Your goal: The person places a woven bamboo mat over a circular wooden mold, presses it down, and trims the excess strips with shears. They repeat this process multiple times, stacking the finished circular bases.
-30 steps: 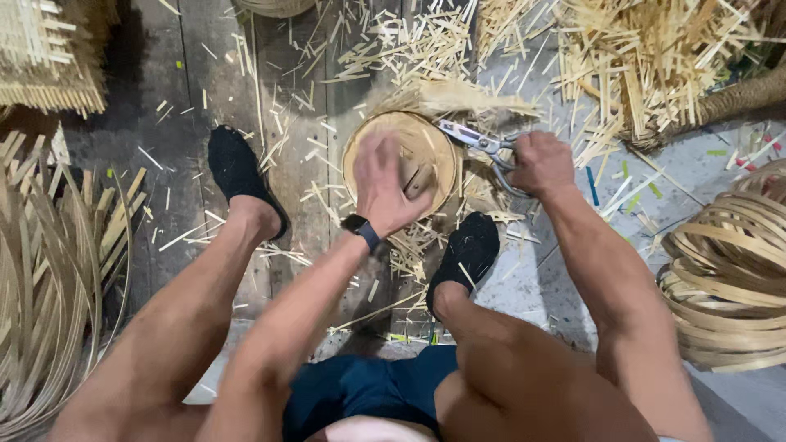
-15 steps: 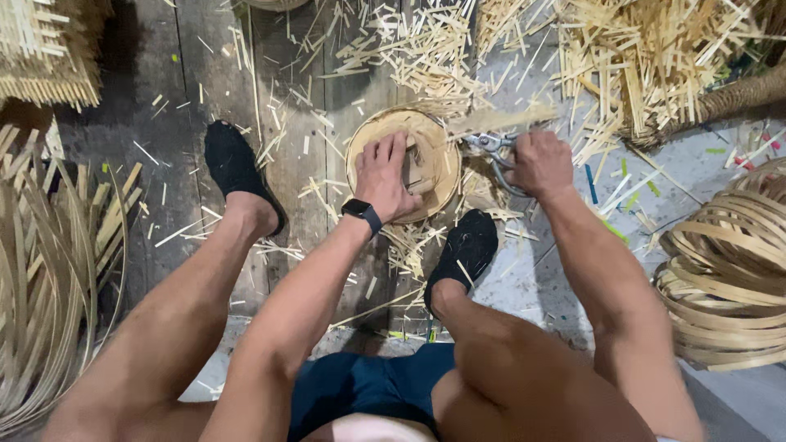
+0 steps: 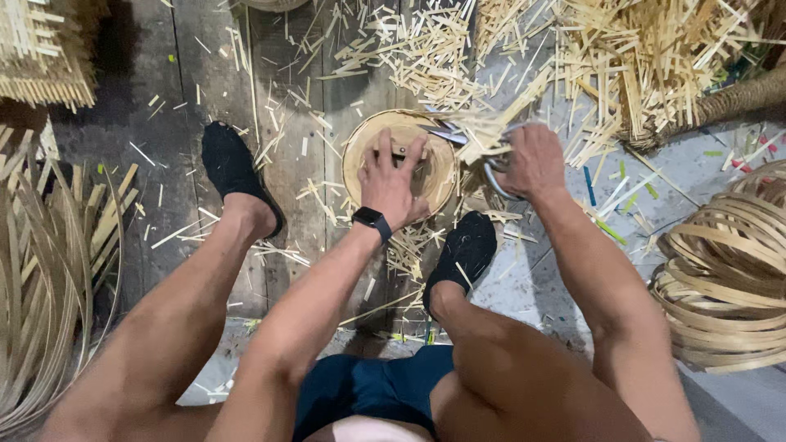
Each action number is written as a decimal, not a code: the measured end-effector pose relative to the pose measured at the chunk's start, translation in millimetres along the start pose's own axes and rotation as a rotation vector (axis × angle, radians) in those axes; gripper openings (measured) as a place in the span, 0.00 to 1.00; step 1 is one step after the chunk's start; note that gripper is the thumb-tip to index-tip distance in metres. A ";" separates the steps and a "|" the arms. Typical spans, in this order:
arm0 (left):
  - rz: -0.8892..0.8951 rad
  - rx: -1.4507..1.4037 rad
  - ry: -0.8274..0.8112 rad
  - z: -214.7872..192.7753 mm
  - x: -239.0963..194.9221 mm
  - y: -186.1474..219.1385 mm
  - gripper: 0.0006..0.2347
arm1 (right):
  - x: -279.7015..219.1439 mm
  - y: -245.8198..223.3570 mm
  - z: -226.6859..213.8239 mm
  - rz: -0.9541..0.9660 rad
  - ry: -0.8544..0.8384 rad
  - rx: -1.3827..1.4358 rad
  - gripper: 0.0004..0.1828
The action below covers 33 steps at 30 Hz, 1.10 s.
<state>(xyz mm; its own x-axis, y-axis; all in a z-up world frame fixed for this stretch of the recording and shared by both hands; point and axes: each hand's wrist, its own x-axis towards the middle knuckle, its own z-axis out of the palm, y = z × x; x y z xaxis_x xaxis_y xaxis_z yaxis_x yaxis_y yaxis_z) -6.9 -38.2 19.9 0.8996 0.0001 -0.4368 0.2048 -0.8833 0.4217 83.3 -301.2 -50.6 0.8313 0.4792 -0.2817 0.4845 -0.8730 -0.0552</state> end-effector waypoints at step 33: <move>-0.182 -0.111 0.149 13.7 -0.1 -13.7 0.48 | -47.1 133.7 87.3 0.405 -0.537 0.804 0.23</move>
<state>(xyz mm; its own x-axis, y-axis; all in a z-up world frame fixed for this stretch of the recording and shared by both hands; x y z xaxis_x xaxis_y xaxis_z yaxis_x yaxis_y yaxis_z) -15.1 -32.5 3.3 0.8892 0.2302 -0.3953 0.4021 -0.8055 0.4354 85.2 -448.4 -128.3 0.5657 0.2057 -0.7985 -0.2905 -0.8566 -0.4264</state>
